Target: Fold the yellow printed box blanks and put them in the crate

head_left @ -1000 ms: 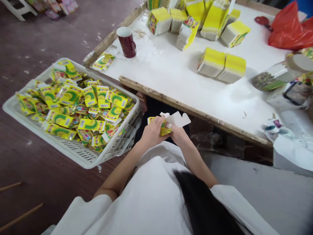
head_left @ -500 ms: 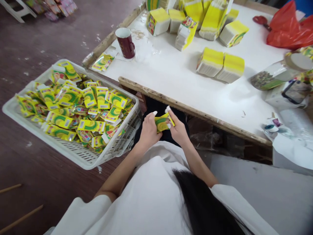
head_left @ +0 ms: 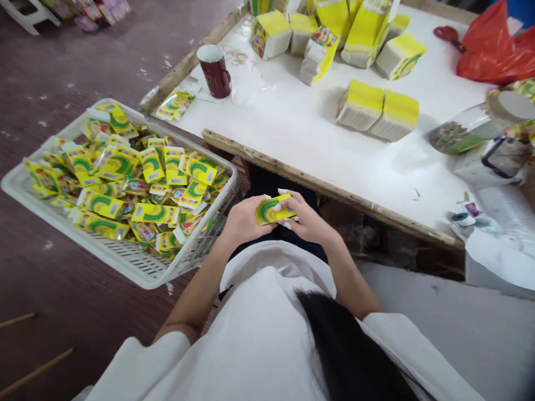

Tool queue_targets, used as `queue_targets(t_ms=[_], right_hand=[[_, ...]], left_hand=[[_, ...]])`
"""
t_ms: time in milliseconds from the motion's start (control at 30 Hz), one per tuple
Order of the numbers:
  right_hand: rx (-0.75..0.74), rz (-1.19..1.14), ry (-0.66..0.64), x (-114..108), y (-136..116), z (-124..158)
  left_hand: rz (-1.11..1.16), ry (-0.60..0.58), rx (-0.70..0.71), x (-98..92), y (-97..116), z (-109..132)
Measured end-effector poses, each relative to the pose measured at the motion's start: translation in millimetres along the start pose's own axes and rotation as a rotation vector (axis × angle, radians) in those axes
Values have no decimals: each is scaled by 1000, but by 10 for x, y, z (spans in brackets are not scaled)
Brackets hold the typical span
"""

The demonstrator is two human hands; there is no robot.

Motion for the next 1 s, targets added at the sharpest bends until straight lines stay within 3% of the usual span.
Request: queue_targets(t_ms=[100, 200, 300, 367, 433, 500, 567, 633, 1000], right_hand=[[53, -99, 140, 119, 75, -16], [101, -237, 232, 195, 258, 9], [245, 6, 258, 160, 498, 87], [348, 272, 196, 162, 608, 135], [412, 464, 115, 218, 660, 158], [457, 574, 80, 282, 676, 166], [485, 629, 62, 338, 677, 164], [491, 637, 48, 376, 673, 159], [498, 627, 157, 342, 657, 175]], left_hand=[[45, 36, -46, 41, -18, 40], [395, 194, -119, -22, -214, 93], [882, 532, -208, -133, -648, 176], [1009, 620, -312, -55, -912, 195], [948, 539, -437, 142, -1059, 167], [833, 372, -523, 403, -1102, 126], [777, 233, -560, 639, -1100, 103], [774, 169, -571, 785, -1101, 103], [714, 86, -533, 861, -1138, 135]])
Point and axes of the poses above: each hand's wrist, its own z-axis away from the middle knuckle, its own x-axis out of the palm, y = z × x, the point moved 6 cm from there along -z, towards the middle knuckle, and after that the axes turned 7 degrees about -x, right-handed, at the moved point
